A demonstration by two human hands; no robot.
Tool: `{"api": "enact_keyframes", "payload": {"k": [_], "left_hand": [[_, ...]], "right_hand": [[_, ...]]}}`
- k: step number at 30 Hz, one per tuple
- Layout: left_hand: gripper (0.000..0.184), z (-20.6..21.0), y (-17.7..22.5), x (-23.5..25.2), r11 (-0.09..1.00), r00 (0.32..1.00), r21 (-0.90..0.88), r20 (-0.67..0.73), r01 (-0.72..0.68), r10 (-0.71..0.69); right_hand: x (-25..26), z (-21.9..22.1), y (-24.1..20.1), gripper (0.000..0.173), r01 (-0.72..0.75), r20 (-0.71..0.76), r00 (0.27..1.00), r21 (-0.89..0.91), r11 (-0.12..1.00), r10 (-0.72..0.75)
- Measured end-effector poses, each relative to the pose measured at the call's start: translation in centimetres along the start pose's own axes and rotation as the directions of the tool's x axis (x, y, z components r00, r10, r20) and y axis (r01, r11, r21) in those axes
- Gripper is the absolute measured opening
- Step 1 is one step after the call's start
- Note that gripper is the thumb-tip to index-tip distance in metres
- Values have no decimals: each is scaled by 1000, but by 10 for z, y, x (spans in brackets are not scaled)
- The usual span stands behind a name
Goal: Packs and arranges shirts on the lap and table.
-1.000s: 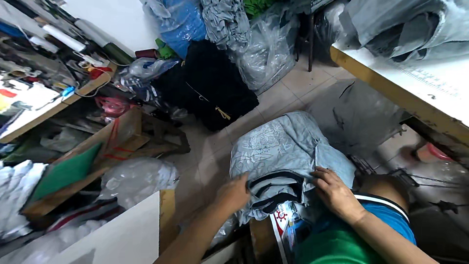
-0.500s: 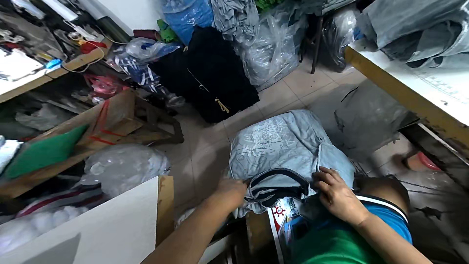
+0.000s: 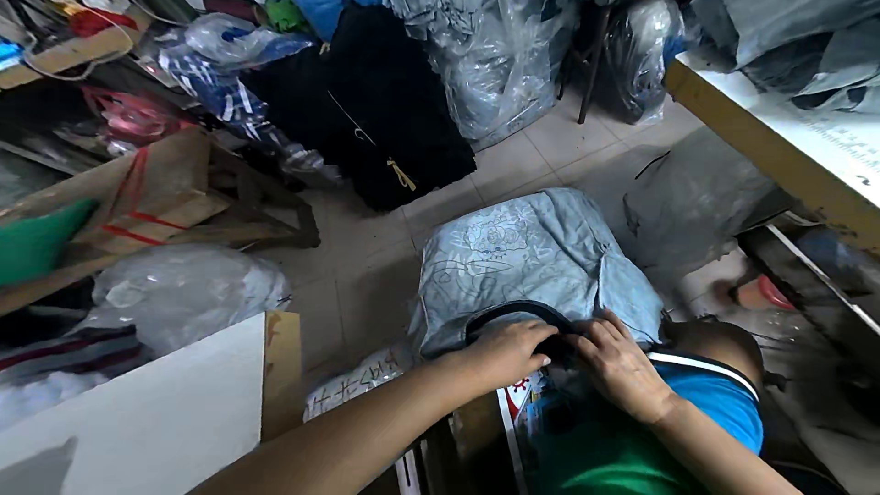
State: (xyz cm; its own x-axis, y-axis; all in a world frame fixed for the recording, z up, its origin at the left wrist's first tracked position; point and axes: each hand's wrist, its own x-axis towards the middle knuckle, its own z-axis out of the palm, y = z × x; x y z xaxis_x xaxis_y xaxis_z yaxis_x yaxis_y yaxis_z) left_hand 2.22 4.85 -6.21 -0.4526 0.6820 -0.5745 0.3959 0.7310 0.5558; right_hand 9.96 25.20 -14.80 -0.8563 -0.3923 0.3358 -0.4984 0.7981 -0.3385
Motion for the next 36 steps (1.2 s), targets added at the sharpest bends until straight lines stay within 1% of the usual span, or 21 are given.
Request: {"api": "enact_keyframes", "payload": {"k": [2,4,6,7,9,10,12,14,18,21,23,24,25,26,27,28,29,30,32,34,36], "left_hand": [[47,7,-9,8,997,999,67,25,33,-34],[46,11,-8,11,994,999,104,16,43,-45],[47,12,-6,11,992,999,122,15,45,-47],[46,12,-5,12,991,999,128,18,43,-46],[43,11,-5,13,990,999,134,25,43,-46],[40,9,-5,13,991,998,128,34,44,-48],[36,6,-4,12,995,998,89,42,50,-54],[35,7,-4,12,997,999,71,-2,35,-35],[37,20,-5,9,980,977,169,-163,-110,138],[28,17,-3,10,992,968,87,-226,-95,112],[26,9,-5,12,997,948,-28,-313,-71,59],[27,2,-4,11,994,948,-95,-317,-48,15],[29,-6,-3,11,988,955,-152,-295,-23,-23],[30,-11,-3,10,982,962,-187,-269,-12,-39],[31,-13,-3,10,979,968,-205,-249,-15,-37],[31,-15,-3,10,977,973,-212,-229,-23,-27],[32,-15,-2,10,977,978,-209,-209,-27,-17],[32,-16,-2,9,979,982,-203,-191,-25,-15],[33,-17,-1,9,982,988,-189,-152,-13,-16],[33,-15,-3,10,985,991,-172,-130,-7,-16],[33,-10,-5,11,989,993,-148,-121,-15,-3]], "right_hand": [[1,1,-1,15,-54,14,998,32,998,53],[3,0,-1,14,-93,10,996,95,991,93],[2,-5,1,15,-111,44,993,152,982,106],[2,-7,3,17,-100,57,994,150,984,92],[1,-10,5,30,-49,106,994,112,993,37],[1,-10,3,31,-28,127,992,91,995,16],[2,-8,-1,22,-17,121,993,46,999,11],[2,-8,-2,12,-50,83,995,36,998,47],[11,-28,-4,9,-141,65,989,129,982,134],[25,-46,-7,10,-137,8,991,113,984,137],[31,-54,-12,16,-160,-104,981,47,986,164],[32,-55,-16,19,-149,-162,976,2,989,147],[30,-53,-21,21,-115,-172,979,-17,993,110],[25,-48,-27,21,-61,-131,990,-18,998,58],[20,-40,-32,20,-7,-47,999,-3,1000,7],[14,-30,-35,18,20,68,997,10,1000,-21],[10,-21,-36,19,7,177,984,7,1000,-8],[6,-13,-35,24,-30,240,970,-20,999,34],[5,-4,-34,28,-104,268,953,-137,985,138],[11,-10,-37,21,-194,337,904,-222,956,261],[15,-16,-38,13,-220,369,881,-232,948,295]]}}
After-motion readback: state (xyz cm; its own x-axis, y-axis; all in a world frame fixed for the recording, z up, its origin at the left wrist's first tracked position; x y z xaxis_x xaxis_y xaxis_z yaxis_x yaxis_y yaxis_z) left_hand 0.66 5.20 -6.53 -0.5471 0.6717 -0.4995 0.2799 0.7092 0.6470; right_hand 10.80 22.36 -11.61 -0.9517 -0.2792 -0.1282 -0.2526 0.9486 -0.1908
